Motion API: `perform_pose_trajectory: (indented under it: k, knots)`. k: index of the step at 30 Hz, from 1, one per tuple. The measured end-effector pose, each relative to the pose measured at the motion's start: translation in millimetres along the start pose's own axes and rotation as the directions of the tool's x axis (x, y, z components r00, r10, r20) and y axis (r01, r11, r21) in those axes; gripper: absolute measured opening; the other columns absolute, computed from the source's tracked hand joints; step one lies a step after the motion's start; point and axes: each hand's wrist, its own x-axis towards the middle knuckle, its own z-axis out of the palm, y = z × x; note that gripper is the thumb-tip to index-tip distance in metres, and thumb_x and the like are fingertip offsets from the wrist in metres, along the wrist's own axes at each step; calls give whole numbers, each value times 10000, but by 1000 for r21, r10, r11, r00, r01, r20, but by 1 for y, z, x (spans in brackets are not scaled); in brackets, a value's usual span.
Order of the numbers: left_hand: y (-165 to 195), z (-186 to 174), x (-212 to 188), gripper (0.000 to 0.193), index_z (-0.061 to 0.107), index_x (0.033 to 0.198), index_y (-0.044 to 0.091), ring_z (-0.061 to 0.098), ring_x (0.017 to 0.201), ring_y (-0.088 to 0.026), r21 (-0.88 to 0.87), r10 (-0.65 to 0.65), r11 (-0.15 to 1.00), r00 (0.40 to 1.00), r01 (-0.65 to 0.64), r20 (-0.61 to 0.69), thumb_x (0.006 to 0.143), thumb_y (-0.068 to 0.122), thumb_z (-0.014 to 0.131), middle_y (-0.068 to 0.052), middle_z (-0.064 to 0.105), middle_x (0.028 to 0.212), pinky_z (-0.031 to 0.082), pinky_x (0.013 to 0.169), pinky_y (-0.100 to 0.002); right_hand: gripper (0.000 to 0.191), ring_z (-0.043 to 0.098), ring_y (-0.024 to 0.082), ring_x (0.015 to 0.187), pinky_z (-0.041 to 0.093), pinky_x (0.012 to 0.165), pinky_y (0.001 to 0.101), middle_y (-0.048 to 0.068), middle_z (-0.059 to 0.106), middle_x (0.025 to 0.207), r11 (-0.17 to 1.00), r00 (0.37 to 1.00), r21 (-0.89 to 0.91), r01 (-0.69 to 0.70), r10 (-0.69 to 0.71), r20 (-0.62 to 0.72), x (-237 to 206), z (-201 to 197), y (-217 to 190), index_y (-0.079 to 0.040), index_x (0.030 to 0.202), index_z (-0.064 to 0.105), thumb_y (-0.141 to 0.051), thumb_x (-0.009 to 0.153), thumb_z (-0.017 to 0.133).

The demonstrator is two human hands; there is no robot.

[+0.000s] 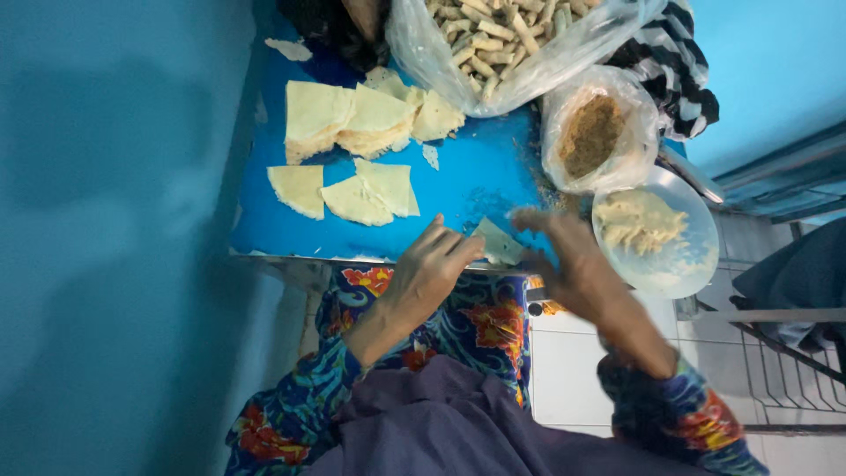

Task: The person sits at a low table folding thin triangular dough wrappers around a brown filling, pressing the edges closed by hand and placing the folded pastries onto a plate. They repeatedly take a wrapper, add filling from a bag, fold it, and set the finished piece on the plate.

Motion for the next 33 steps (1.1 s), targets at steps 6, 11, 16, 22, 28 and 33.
perform_pose_trajectory:
  k: [6,11,16,22,28,33]
  knots:
    - [-5,-7,-4,283,687,1057,90,648,1074,-279,-51,140,989,988,-138,58,812,185,793,-64,651,1023,469,1091,-597,637,671,366,989,540,851,445,147,727,1166,989,998,-138,45,-40,41,-21,21,-4,-73,1350,539,-7,745,728]
    - [-8,-5,-5,184,701,1011,90,636,1119,-256,-107,94,990,995,-91,29,871,161,796,-65,651,1069,466,1133,-586,429,747,285,981,599,789,395,146,738,1112,989,977,-32,-144,137,-165,-11,2,8,-46,1382,513,9,988,672]
    - [-10,-3,-8,168,714,1023,84,638,1092,-241,-105,107,989,993,-102,47,887,152,786,-34,654,1029,456,1154,-587,329,757,320,917,577,731,400,178,751,1160,954,935,-143,-265,218,-279,25,-33,26,-17,1314,485,45,1027,634]
    - [-10,-7,-6,184,704,1012,78,638,1071,-251,-117,109,988,993,-102,52,868,158,787,-41,658,1022,452,1144,-586,369,744,399,997,577,791,439,216,747,1112,952,930,-150,-267,214,-300,52,-52,70,-6,1303,471,92,977,614]
    - [-8,-11,-5,186,697,1020,79,638,1077,-257,-117,110,988,992,-102,68,873,154,784,-47,659,1031,449,1145,-581,310,709,467,918,545,766,515,258,709,952,933,944,-250,-258,187,-272,61,-27,114,-26,1209,489,25,950,652]
    - [-8,-10,-6,187,694,1037,79,638,1078,-255,-136,94,987,994,-84,63,891,158,780,-48,660,1029,443,1151,-584,313,666,515,869,502,701,562,283,672,948,923,944,-358,-139,14,-329,79,-3,140,-28,1199,458,-57,988,687]
